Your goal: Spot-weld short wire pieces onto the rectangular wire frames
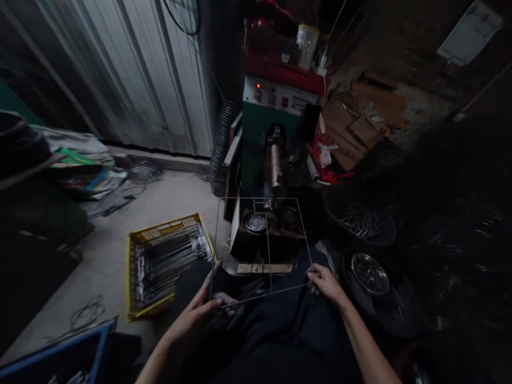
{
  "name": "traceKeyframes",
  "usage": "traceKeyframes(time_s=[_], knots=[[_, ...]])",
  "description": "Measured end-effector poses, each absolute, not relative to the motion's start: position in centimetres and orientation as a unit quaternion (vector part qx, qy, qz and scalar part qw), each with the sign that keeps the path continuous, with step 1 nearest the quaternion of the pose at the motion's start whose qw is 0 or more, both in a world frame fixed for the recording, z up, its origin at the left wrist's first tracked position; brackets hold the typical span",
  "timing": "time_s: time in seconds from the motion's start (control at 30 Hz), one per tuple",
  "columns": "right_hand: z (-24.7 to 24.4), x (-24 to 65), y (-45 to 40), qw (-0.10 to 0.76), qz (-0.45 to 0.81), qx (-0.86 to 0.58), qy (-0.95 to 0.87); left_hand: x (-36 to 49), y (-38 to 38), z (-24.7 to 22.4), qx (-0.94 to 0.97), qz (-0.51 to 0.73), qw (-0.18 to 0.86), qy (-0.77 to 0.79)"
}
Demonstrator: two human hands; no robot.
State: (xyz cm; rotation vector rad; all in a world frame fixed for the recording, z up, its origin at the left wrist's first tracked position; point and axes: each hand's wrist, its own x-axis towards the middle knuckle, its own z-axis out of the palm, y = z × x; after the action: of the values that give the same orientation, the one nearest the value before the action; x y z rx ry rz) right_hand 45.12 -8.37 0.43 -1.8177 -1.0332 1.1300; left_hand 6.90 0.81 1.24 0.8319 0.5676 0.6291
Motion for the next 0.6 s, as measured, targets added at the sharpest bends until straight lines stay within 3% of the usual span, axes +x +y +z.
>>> traceKeyframes(time_s=[0.23, 0.4, 0.53, 0.6], knots=[[3.6, 43.0, -15.8, 0.354, 0.485, -0.689, -0.406, 4.5, -4.1, 2.3, 0.461, 0.255, 0.776, 0.348], [7.0, 43.5, -18.3, 0.385, 0.503, -0.662, -0.401, 3.6, -4.2, 4.5, 0.59, 0.254, 0.666, 0.38], [7.7, 44.7, -16.9, 0.404, 0.522, -0.653, -0.372, 3.5, -1.7, 5.4, 0.72, 0.154, 0.558, 0.384], [7.1, 45.5, -14.8, 0.428, 0.524, -0.651, -0.344, 3.9, 0.2, 5.2, 0.806, 0.105, 0.45, 0.371]])
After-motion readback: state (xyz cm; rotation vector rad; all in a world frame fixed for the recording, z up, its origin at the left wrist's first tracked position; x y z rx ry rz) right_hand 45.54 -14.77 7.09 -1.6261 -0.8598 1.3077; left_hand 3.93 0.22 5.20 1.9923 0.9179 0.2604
